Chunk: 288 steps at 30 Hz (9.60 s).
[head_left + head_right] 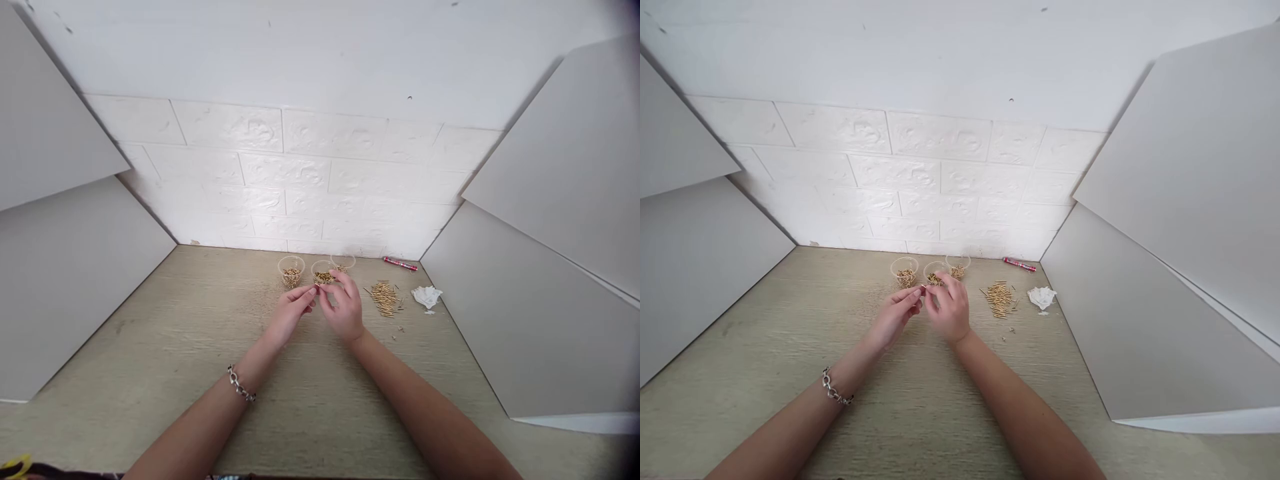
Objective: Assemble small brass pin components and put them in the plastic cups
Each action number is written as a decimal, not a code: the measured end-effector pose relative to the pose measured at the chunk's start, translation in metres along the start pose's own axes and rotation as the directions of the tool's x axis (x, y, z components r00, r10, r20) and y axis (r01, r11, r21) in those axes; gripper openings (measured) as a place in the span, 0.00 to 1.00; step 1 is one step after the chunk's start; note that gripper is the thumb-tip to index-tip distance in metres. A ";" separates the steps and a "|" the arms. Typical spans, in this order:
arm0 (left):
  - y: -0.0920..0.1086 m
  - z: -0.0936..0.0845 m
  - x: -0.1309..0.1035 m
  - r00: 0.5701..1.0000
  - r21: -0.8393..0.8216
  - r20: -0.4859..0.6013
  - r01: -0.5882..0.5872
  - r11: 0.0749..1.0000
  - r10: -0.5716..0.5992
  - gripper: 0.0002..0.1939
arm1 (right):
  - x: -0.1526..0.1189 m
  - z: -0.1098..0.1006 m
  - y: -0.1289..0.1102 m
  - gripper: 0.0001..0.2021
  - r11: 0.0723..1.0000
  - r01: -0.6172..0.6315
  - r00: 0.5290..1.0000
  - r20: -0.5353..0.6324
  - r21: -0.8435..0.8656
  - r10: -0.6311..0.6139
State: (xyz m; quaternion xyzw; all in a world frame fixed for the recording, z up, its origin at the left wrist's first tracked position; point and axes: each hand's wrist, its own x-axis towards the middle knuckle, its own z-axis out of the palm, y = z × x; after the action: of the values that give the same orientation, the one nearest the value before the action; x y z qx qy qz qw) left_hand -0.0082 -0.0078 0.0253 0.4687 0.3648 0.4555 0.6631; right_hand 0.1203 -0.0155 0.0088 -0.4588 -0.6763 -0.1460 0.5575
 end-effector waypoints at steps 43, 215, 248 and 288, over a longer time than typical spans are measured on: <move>0.031 -0.025 0.001 0.967 0.660 0.254 -0.153 0.736 -0.027 0.17 | -0.004 -0.004 -0.011 0.09 0.997 -0.068 0.941 0.335 0.044 0.050; -0.013 -0.007 0.011 0.970 0.795 0.163 -0.238 0.557 0.181 0.11 | -0.024 -0.015 0.016 0.08 0.691 -0.702 0.651 0.550 0.173 0.523; -0.017 -0.003 0.004 0.948 0.868 0.210 -0.294 0.401 0.241 0.11 | -0.026 -0.019 0.011 0.07 0.917 -0.370 0.862 0.423 0.151 0.278; -0.012 0.003 0.008 0.992 0.642 0.109 -0.120 0.758 0.064 0.11 | -0.024 -0.012 0.010 0.07 0.634 -0.704 0.684 0.545 0.321 0.484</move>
State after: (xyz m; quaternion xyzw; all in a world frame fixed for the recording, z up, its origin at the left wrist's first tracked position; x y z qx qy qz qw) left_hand -0.0002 -0.0029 0.0141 0.7038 0.4490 0.3147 0.4518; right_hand 0.1343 -0.0294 -0.0115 -0.5160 -0.5947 0.3334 0.5186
